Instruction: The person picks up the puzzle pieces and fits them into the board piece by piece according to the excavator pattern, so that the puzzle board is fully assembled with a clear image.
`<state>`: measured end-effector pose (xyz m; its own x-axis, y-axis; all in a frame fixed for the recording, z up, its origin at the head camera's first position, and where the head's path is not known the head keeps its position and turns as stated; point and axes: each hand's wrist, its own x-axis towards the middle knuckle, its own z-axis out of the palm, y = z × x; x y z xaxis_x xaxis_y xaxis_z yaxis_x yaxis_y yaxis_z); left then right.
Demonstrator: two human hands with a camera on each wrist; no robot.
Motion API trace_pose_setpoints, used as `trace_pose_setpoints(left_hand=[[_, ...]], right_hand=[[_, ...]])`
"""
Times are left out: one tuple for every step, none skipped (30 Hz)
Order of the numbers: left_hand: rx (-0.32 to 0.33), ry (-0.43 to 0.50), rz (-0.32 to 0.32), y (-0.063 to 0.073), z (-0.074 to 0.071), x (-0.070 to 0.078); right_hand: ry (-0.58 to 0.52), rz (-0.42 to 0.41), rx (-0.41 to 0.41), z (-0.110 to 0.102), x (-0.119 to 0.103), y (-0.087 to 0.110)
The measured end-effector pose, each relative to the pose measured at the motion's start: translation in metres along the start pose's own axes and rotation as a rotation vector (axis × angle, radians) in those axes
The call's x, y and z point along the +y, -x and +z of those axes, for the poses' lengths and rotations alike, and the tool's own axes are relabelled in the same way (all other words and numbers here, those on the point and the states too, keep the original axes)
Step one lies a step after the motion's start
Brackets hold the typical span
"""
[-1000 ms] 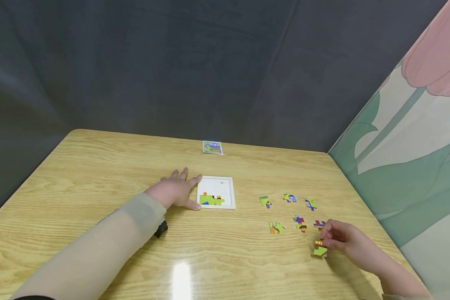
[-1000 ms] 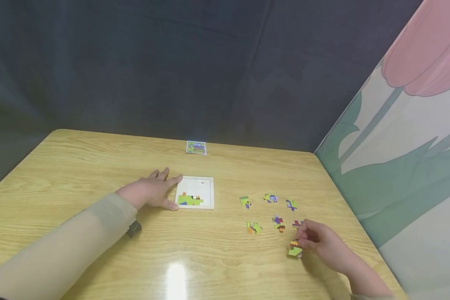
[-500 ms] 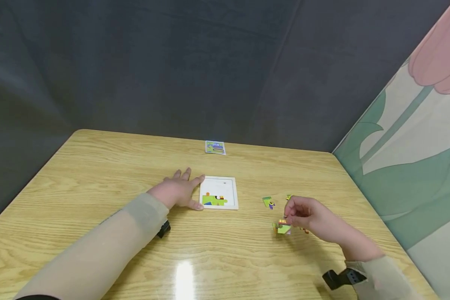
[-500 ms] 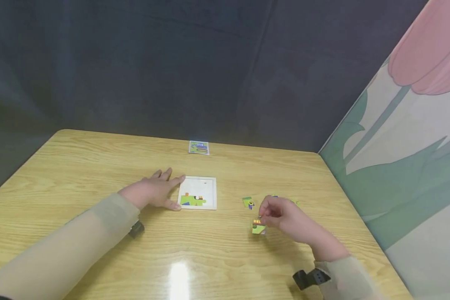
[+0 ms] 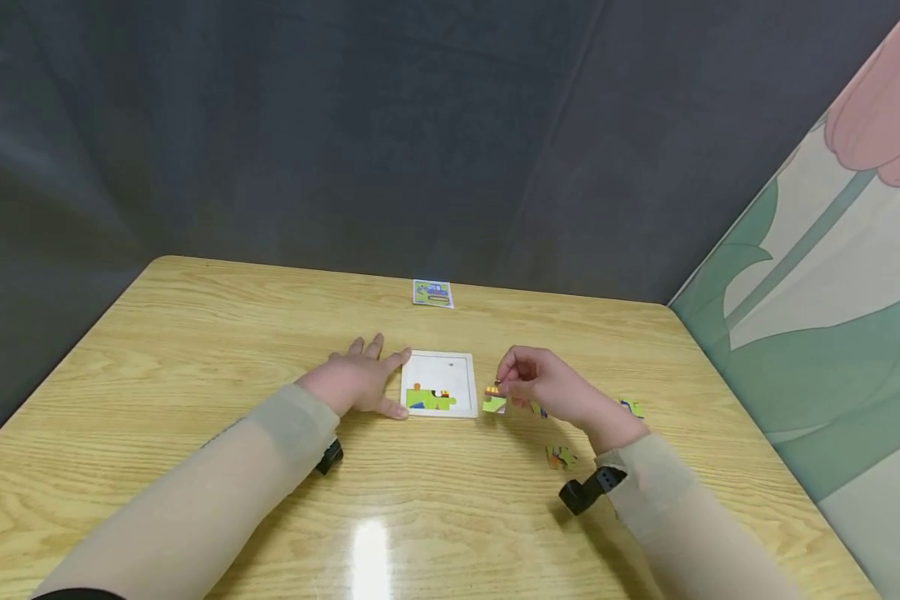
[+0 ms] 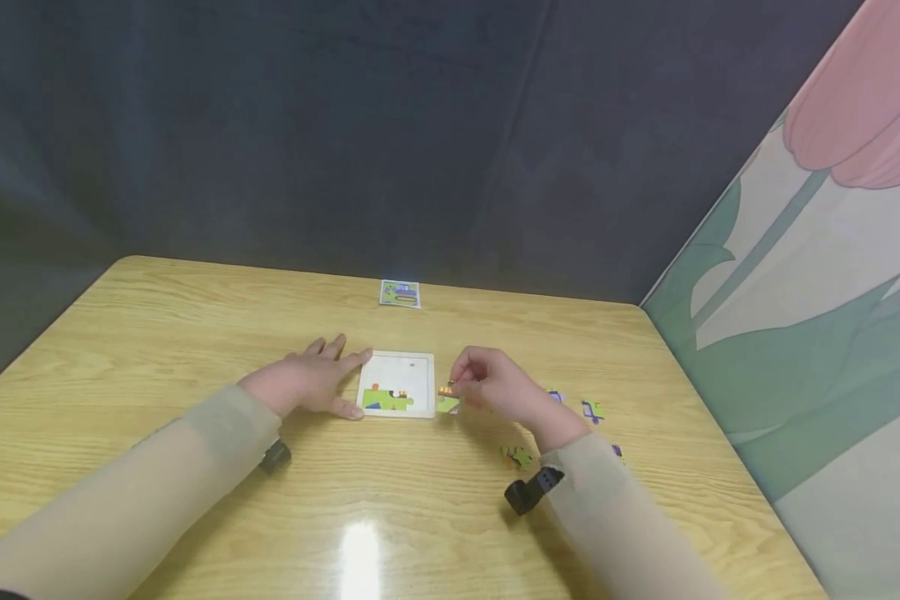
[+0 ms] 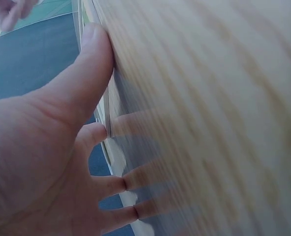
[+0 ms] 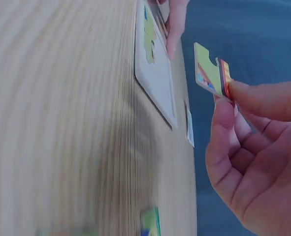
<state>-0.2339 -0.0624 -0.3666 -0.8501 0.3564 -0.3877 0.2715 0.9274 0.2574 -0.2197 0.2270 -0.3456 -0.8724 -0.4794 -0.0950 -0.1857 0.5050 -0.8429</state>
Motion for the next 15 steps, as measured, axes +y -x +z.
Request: trace_pose_setpoints(left_hand=[[0.001, -0.002, 0.0, 0.0, 0.0, 0.0], [0.0, -0.003, 0.0, 0.0, 0.0, 0.0], [0.0, -0.005, 0.0, 0.0, 0.0, 0.0], [0.0, -0.007, 0.0, -0.001, 0.001, 0.0], [0.001, -0.008, 0.001, -0.001, 0.001, 0.0], [0.003, -0.007, 0.0, -0.001, 0.001, 0.0], [0.005, -0.009, 0.001, -0.001, 0.001, -0.001], [0.005, -0.009, 0.0, -0.001, 0.001, -0.001], [0.005, -0.008, 0.001, -0.001, 0.002, -0.001], [0.005, -0.008, 0.0, -0.001, 0.002, -0.001], [0.005, -0.007, 0.0, -0.001, 0.002, -0.001], [0.005, -0.005, 0.001, -0.001, 0.002, -0.001], [0.004, -0.005, 0.002, -0.001, 0.002, -0.001], [0.003, -0.004, 0.002, -0.001, 0.002, -0.002], [0.003, -0.003, 0.002, -0.002, 0.002, -0.002]], right_hand=[[0.008, 0.015, 0.009, 0.002, 0.0, -0.006], [0.016, 0.031, 0.017, 0.004, -0.001, -0.011], [0.021, 0.041, 0.024, 0.006, -0.001, -0.017], [0.03, 0.05, 0.028, 0.009, -0.001, -0.022], [0.038, 0.057, 0.03, 0.011, -0.001, -0.027], [0.048, 0.059, 0.031, 0.013, -0.001, -0.031], [0.052, 0.06, 0.029, 0.015, 0.0, -0.035], [0.055, 0.066, 0.029, 0.017, 0.0, -0.038], [0.058, 0.069, 0.03, 0.019, 0.0, -0.041], [0.059, 0.067, 0.025, 0.02, 0.001, -0.044], [0.056, 0.074, 0.021, 0.022, 0.002, -0.046], [0.051, 0.078, 0.016, 0.023, 0.002, -0.047], [0.048, 0.086, 0.011, 0.024, 0.003, -0.048], [0.048, 0.092, 0.006, 0.025, 0.003, -0.049], [0.048, 0.096, -0.002, 0.026, 0.004, -0.05]])
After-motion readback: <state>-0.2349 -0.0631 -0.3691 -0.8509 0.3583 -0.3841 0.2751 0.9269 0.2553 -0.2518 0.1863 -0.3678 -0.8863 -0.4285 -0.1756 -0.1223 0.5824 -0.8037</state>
